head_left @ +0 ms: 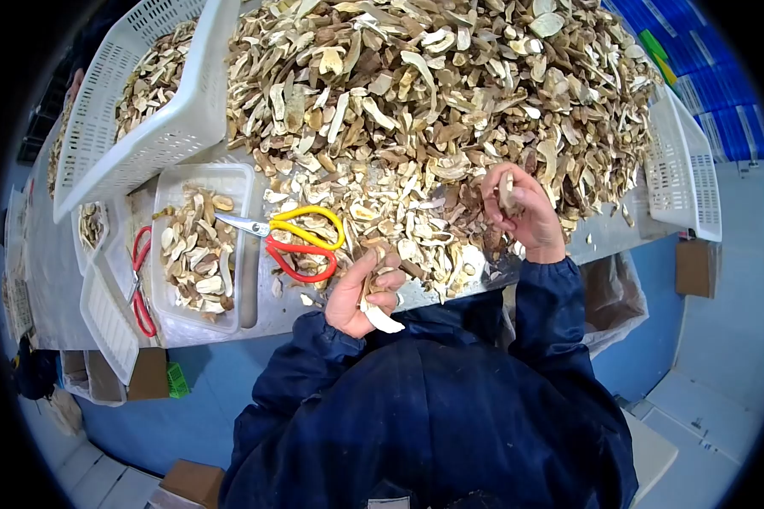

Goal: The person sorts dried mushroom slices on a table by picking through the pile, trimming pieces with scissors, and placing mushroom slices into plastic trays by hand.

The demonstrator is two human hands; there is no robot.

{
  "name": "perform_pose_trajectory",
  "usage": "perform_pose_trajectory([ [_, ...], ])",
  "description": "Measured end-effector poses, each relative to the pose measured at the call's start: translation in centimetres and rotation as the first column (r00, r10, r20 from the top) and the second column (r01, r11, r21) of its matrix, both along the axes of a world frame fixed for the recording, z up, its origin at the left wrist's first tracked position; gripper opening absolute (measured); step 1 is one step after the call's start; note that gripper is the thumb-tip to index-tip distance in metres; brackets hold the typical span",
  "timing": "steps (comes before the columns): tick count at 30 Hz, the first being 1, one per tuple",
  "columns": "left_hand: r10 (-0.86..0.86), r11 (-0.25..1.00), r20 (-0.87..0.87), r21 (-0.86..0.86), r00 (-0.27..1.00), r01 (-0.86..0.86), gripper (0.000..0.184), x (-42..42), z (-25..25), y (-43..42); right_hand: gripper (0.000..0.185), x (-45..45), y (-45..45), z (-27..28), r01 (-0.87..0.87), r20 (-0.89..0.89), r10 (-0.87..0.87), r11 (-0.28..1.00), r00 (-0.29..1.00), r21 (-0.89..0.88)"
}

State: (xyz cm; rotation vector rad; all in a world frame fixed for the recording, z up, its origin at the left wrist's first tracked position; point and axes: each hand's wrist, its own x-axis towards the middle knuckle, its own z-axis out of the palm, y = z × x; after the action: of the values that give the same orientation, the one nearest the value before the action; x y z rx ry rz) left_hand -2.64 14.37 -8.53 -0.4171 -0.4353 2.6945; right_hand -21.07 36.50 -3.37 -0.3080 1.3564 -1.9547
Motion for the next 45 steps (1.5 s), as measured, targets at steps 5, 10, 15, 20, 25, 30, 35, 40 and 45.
perform_pose_trajectory([
  [5, -0.028, 1.000, -0.003, -0.011, 1.000, 0.028, 0.018, -0.1, 0.2, 0.4, 0.010, 0.4, -2.2, -0.2, 0.108, -0.566, 0.299, 0.811, 0.768, 0.575],
  [10, -0.004, 1.000, -0.030, -0.005, 1.000, 0.003, 0.020, 0.2, 0.0, 0.3, 0.016, 1.8, -4.0, -0.4, 0.560, -0.478, 0.865, 0.322, 0.155, 0.763],
  [15, 0.002, 1.000, -0.031, 0.007, 1.000, -0.001, 0.021, 0.2, -0.1, 0.4, 0.014, 1.2, -4.3, -0.7, 0.489, -0.476, 0.879, 0.409, 0.014, 0.770],
  [20, -0.010, 1.000, -0.001, -0.020, 1.000, 0.010, 0.020, 0.3, -0.1, 0.2, 0.008, 0.3, -4.2, 0.4, 0.436, -0.454, 0.885, 0.369, 0.106, 0.821],
  [25, -0.013, 1.000, 0.015, -0.005, 1.000, 0.013, 0.020, 0.0, 0.0, 0.3, 0.002, 0.6, -4.6, -1.0, 0.498, -0.506, 0.862, 0.455, -0.038, 0.738],
  [30, -0.002, 1.000, 0.008, 0.018, 1.000, 0.002, 0.019, 0.0, 0.2, 0.2, 0.007, -0.8, -4.3, -0.2, 0.193, -0.677, 0.572, 0.680, 0.463, 0.707],
  [35, 0.005, 1.000, -0.001, 0.016, 1.000, -0.005, 0.019, 0.0, 0.0, -0.1, 0.007, -1.9, -0.6, 1.4, -0.140, 0.061, 0.145, 0.987, 0.988, -0.085],
  [40, -0.056, 0.998, 0.021, 0.039, 0.998, 0.056, 0.016, -0.5, 0.1, 0.5, 0.007, 0.1, -3.3, 0.4, -0.058, -0.119, 0.141, 0.847, 0.983, 0.528],
  [45, -0.060, 0.998, 0.018, 0.019, 0.998, 0.060, 0.014, -0.5, 0.5, 0.8, 0.014, 1.7, -5.5, -2.4, 0.342, -0.725, 0.505, 0.653, 0.468, 0.676],
])
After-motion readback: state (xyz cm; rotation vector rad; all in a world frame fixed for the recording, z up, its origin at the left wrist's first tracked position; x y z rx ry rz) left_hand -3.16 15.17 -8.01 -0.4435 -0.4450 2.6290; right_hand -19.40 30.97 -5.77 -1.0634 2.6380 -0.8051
